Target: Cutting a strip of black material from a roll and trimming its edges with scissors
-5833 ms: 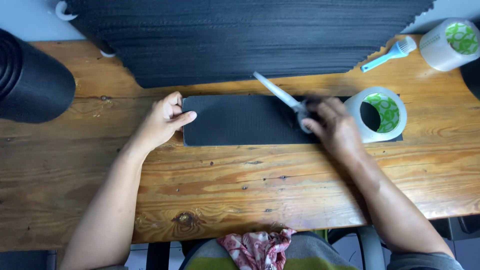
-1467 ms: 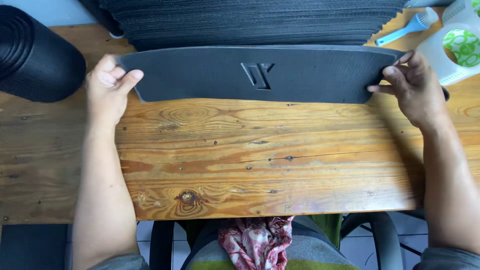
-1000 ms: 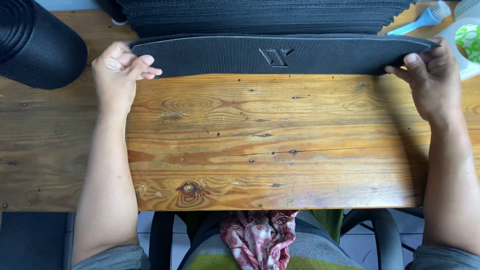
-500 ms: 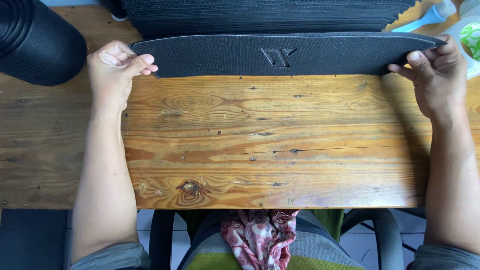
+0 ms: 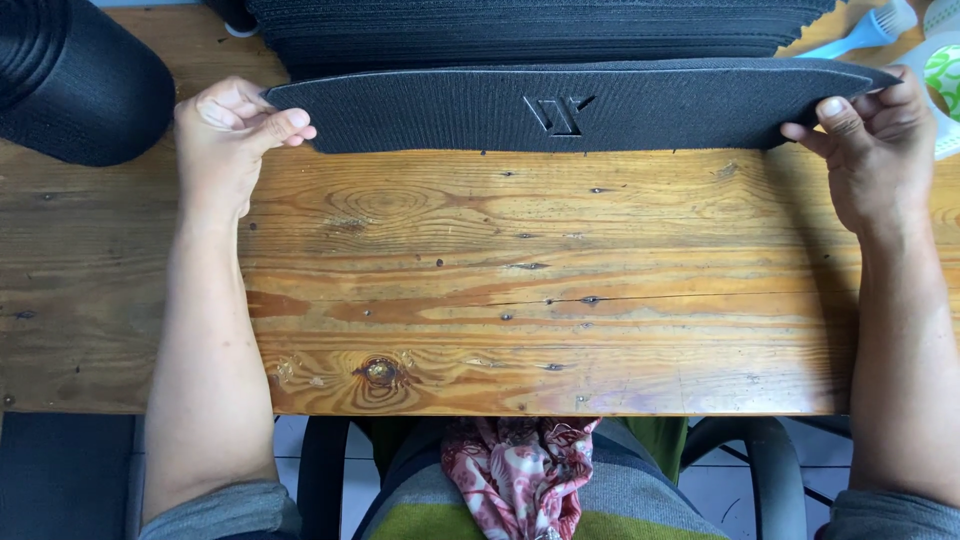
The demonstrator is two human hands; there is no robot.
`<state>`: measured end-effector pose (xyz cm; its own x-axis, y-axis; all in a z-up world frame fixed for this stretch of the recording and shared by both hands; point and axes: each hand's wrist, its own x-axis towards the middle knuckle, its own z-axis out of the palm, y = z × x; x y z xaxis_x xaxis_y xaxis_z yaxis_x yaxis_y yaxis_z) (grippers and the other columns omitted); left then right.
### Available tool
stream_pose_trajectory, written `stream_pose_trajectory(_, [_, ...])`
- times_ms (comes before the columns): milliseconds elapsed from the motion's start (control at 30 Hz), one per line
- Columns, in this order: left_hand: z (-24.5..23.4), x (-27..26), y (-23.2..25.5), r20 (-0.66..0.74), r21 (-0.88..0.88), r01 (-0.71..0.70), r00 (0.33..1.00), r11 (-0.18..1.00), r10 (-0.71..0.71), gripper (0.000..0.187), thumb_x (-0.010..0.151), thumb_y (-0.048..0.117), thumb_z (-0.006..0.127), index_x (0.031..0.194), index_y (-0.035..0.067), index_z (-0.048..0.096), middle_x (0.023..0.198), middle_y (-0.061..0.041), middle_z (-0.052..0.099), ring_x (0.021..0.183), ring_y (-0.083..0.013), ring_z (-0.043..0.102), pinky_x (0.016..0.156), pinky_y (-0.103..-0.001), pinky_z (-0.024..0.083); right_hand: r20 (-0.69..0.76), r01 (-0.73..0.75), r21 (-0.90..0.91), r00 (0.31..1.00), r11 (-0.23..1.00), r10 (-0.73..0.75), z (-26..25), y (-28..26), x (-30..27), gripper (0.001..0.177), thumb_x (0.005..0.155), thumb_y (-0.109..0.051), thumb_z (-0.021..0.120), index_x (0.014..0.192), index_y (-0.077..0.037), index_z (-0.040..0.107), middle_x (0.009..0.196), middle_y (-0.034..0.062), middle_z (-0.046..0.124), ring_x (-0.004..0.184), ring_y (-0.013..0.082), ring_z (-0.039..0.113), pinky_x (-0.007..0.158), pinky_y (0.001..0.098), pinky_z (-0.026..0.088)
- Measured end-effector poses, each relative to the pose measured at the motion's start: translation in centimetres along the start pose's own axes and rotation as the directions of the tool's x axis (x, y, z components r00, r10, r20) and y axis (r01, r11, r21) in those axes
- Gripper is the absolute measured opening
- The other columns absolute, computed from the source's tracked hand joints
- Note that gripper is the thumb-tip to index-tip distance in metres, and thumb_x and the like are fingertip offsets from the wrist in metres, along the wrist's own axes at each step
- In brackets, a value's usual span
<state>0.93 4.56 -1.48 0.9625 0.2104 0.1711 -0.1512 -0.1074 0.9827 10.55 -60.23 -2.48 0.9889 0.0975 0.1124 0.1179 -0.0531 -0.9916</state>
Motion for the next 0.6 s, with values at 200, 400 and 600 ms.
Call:
stream_pose_trajectory(200, [-0.3, -0.2, 0.8, 0.026, 0.109, 0.061, 0.998, 0.992, -0.064, 0.019, 0.108, 0.009, 0.073, 0.096, 0.012, 0.059, 0.086, -0.005, 0.07, 0.087, -0.0226, 0.081, 0.068, -0.02, 0.061, -0.005, 0.028, 0.014, 1.0, 1.0, -0.028, -0.7, 1.2, 0.3, 0.021, 0.119, -0.013, 0.069, 0.119, -0.023, 0.05, 0.112, -0.0058, 0.058, 0.112, 0.0098, 0.066, 0.106, 0.0344, 0.071])
stream_pose_trajectory(400, [-0.5, -0.2, 1.2, -0.015, 0.025, 0.136, 0.991, 0.99, -0.135, 0.015, 0.1, 0.013, 0.08, 0.092, 0.013, 0.067, 0.076, 0.003, 0.061, 0.067, -0.0131, 0.072, 0.053, -0.013, 0.048, 0.038, 0.028, 0.004, 0.999, 1.0, -0.028, -0.4, 0.6, 0.2, 0.022, 0.118, -0.019, 0.069, 0.124, -0.025, 0.049, 0.125, -0.0048, 0.063, 0.121, 0.0091, 0.067, 0.105, 0.034, 0.07])
stream_pose_trajectory(600, [-0.9, -0.1, 0.7, 0.004, 0.033, 0.155, 0.988, 0.987, -0.155, 0.017, 0.101, 0.011, 0.08, 0.092, 0.014, 0.066, 0.074, 0.003, 0.062, 0.069, -0.0087, 0.071, 0.055, -0.012, 0.051, 0.036, 0.035, -0.013, 0.999, 0.999, -0.034, -0.1, 0.3, 0.2, 0.021, 0.121, -0.015, 0.066, 0.123, -0.024, 0.047, 0.124, -0.0034, 0.063, 0.121, 0.0098, 0.068, 0.104, 0.0322, 0.07])
